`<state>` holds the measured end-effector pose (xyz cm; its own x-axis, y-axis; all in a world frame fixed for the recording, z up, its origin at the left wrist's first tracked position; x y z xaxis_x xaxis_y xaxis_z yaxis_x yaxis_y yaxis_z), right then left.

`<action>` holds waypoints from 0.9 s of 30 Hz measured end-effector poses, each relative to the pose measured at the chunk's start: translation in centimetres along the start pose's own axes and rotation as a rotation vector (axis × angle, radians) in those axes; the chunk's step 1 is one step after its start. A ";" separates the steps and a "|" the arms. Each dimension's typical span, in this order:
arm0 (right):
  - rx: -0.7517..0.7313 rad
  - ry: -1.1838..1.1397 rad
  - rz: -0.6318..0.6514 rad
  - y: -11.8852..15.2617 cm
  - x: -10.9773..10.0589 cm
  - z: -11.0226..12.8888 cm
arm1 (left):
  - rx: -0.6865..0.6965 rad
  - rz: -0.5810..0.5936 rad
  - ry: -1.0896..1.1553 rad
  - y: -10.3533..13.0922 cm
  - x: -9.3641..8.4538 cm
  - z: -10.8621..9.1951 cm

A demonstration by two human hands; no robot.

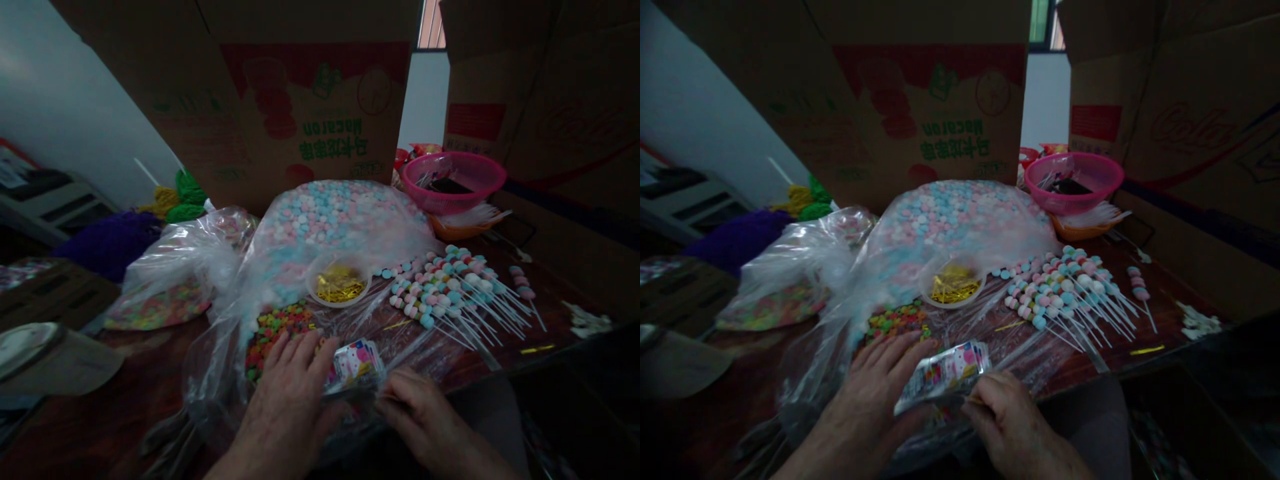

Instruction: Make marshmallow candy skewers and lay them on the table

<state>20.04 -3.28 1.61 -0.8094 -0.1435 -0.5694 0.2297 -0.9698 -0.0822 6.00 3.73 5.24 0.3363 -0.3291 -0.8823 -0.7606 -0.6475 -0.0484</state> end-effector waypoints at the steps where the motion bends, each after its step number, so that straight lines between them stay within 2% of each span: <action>1: -0.044 0.010 0.006 0.0 0.2 0.3 | 0.031 -0.033 0.003 0.1 0.1 -0.5; 3: -0.112 0.006 -0.001 -0.1 0.3 0.6 | 0.041 0.039 0.139 -0.1 1.5 -1.2; 5: -0.113 -0.021 0.008 -0.1 0.3 0.5 | -0.056 0.150 0.340 -0.4 3.4 -1.0; 7: -0.070 -0.052 0.023 -0.1 0.3 0.1 | -0.144 0.187 0.490 -0.5 4.5 -0.5; 9: -0.015 -0.094 0.022 0.0 0.2 -0.4 | -0.136 0.178 0.537 -0.5 4.7 -0.1; 13: 0.039 -0.190 -0.024 0.1 0.6 -1.0 | -0.029 0.203 0.506 -0.2 4.4 0.1; 15: 0.041 -0.161 -0.058 -0.1 0.9 -1.3 | 0.002 0.174 0.497 -0.1 4.2 0.2; 17: 0.048 -0.020 -0.085 -0.4 0.7 -2.0 | 0.029 0.102 0.440 0.0 4.1 0.5; 19: 0.092 0.240 -0.157 -0.8 -1.0 -3.1 | 0.057 0.012 0.348 0.1 4.0 0.7; 23: 0.294 0.673 -0.373 -1.4 -7.9 -6.7 | 0.063 -0.150 0.267 0.6 3.2 1.8; 25: 0.389 0.873 -0.362 -1.5 -10.5 -8.5 | 0.090 -0.211 0.262 0.8 2.4 2.1; 27: 0.399 0.942 -0.305 -1.2 -11.8 -9.9 | 0.140 -0.260 0.246 1.2 1.6 2.2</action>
<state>34.65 1.56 0.34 -0.0191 0.1604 -0.9869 -0.2438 -0.9580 -0.1510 4.45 3.94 2.78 0.6387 -0.3324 -0.6939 -0.6948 -0.6366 -0.3346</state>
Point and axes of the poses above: each hand's wrist, its own y-axis away from the middle knuckle, its own x-axis out of the palm, z = x × y, the point moved 6 cm from there along -y, towards the middle knuckle, and after that the axes turned 11 degrees about z, right-handed, at the moved point
